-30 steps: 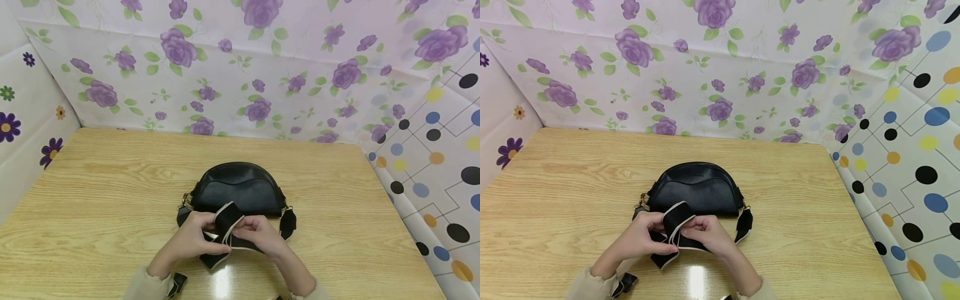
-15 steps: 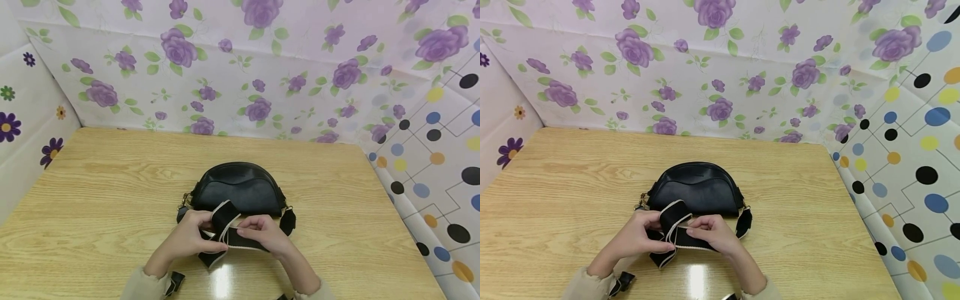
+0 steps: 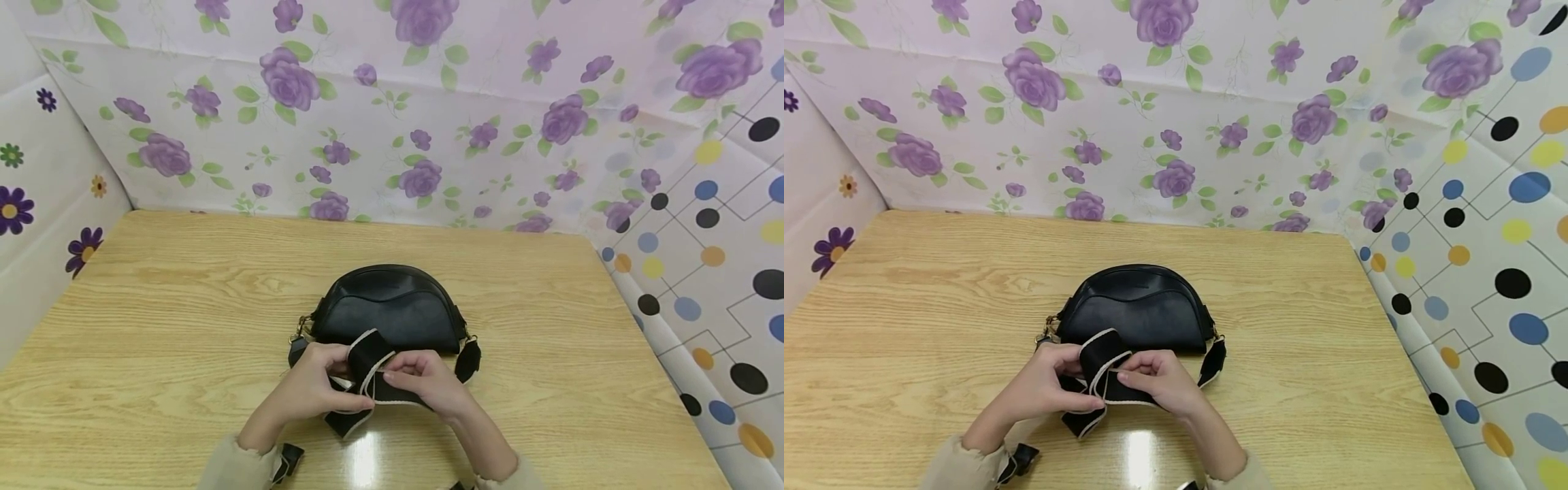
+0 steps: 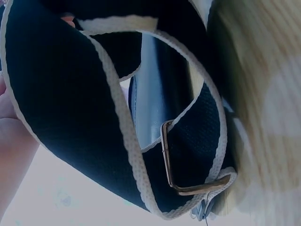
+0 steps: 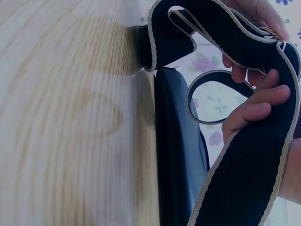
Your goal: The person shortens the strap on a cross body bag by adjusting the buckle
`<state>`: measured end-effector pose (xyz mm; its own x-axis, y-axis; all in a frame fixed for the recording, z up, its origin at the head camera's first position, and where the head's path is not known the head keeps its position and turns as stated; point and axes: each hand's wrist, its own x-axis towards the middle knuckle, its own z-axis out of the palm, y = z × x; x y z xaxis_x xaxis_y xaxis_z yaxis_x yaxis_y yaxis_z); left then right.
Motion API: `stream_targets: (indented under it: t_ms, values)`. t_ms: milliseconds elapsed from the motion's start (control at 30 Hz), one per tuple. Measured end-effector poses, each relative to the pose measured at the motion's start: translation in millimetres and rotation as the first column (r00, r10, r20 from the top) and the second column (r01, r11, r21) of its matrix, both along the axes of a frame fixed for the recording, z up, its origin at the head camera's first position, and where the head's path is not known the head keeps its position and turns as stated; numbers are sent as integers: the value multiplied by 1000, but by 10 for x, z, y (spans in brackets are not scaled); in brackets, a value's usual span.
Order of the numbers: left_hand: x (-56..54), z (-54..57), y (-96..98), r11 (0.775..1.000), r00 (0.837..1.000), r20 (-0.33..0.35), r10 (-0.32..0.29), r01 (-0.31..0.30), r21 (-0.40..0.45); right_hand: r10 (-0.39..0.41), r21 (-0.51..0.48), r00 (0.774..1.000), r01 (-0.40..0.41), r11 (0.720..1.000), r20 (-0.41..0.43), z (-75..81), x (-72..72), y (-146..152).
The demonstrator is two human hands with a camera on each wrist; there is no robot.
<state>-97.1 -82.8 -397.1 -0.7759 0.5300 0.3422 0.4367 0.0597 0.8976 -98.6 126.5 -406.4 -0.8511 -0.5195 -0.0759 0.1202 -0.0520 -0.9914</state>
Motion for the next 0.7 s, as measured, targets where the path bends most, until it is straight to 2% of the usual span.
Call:
stream_targets:
  t_ms: [333,700]
  values:
    - [-2,2,42,999,1000,10,-15,15,30,4,-28,1000,-4,1000,7,15,3,-52]
    - [1,6,76,999,999,-40,-13,15,48,5,-4,1000,-5,1000,10,5,-2,-63]
